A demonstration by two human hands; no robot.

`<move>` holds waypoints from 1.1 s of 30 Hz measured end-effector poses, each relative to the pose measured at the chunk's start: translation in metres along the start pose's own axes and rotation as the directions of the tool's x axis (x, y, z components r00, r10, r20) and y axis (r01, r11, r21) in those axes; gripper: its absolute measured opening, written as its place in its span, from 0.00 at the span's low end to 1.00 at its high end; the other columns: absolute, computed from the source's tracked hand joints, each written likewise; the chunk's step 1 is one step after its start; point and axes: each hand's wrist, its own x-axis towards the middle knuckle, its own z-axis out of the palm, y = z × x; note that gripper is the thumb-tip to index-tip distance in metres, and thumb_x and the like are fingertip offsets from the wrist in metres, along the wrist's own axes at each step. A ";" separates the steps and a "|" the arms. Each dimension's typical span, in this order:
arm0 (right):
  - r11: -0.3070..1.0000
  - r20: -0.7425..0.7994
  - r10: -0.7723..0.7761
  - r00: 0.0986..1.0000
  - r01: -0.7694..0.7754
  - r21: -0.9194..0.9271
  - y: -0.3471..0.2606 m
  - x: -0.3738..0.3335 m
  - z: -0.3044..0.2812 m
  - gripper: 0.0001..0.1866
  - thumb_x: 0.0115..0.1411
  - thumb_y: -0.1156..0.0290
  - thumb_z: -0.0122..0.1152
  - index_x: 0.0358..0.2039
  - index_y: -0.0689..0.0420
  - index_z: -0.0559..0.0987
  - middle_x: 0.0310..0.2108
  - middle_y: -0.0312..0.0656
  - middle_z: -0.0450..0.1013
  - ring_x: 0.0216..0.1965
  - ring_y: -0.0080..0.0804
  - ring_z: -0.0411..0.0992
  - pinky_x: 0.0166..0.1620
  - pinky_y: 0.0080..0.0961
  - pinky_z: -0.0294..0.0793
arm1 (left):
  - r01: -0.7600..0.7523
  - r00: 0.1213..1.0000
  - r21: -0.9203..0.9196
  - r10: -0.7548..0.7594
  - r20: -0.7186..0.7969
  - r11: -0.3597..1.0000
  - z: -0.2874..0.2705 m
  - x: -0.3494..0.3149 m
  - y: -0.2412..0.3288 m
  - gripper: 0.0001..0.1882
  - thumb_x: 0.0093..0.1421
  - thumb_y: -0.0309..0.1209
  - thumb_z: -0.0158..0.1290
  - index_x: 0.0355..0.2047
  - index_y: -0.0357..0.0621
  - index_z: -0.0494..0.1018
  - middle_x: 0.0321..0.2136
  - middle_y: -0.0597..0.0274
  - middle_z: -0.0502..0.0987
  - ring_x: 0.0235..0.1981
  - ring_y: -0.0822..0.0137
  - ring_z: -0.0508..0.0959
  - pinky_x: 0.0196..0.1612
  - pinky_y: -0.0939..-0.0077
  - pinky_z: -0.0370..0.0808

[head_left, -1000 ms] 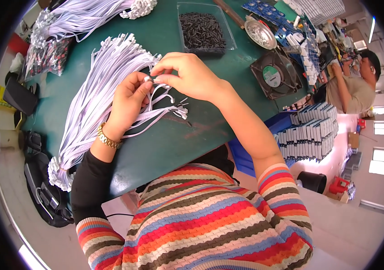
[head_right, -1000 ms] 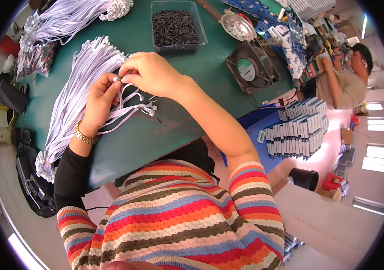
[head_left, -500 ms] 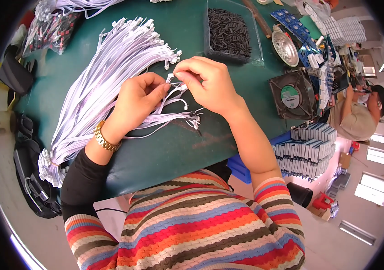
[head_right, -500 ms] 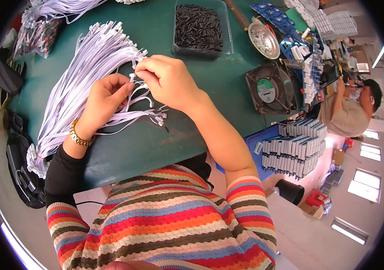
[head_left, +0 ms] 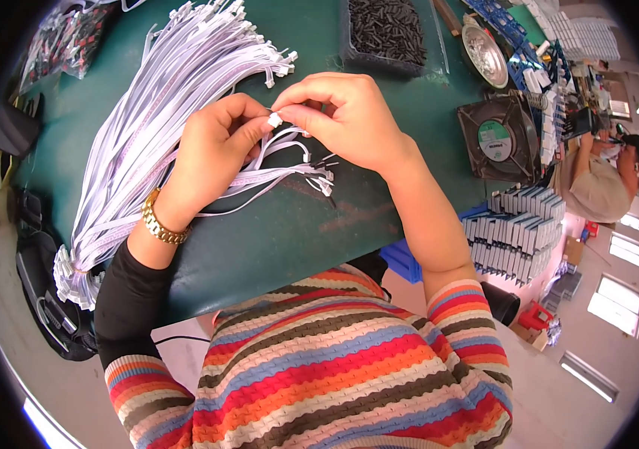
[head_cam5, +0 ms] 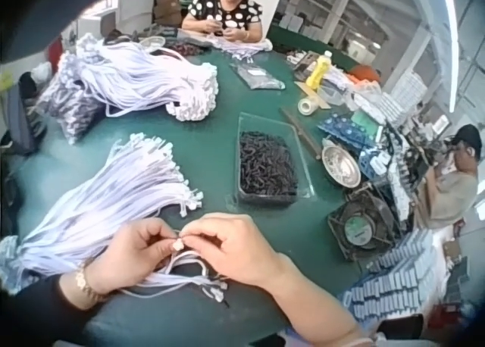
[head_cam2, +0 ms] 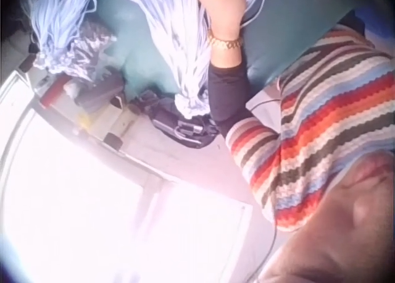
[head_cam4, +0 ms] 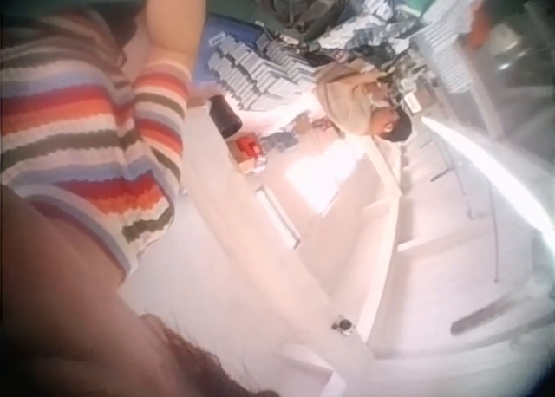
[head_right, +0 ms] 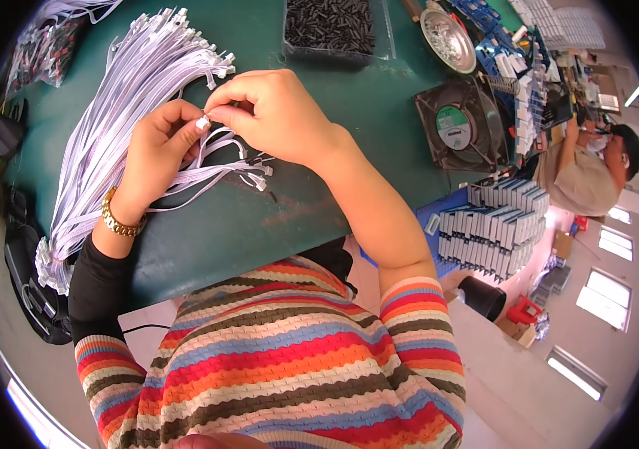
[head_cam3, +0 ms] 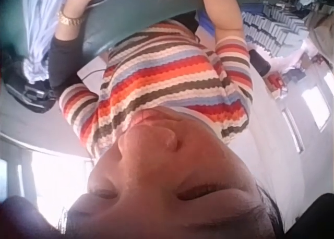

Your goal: The person assembles small wiring harnesses by hand, inserting wire bundles into plastic connectors and attaching caps.

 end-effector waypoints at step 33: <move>0.876 -0.149 -0.087 0.985 0.005 -0.482 -0.037 -0.038 -0.026 0.08 0.52 0.74 0.66 0.30 0.59 0.75 0.19 0.35 0.70 0.18 0.21 0.65 0.23 0.23 0.65 | -0.058 0.998 0.056 0.059 -0.028 0.997 0.000 -0.001 -0.010 0.04 0.62 0.26 0.53 0.34 0.38 0.73 0.18 0.74 0.70 0.19 0.85 0.67 0.22 0.88 0.64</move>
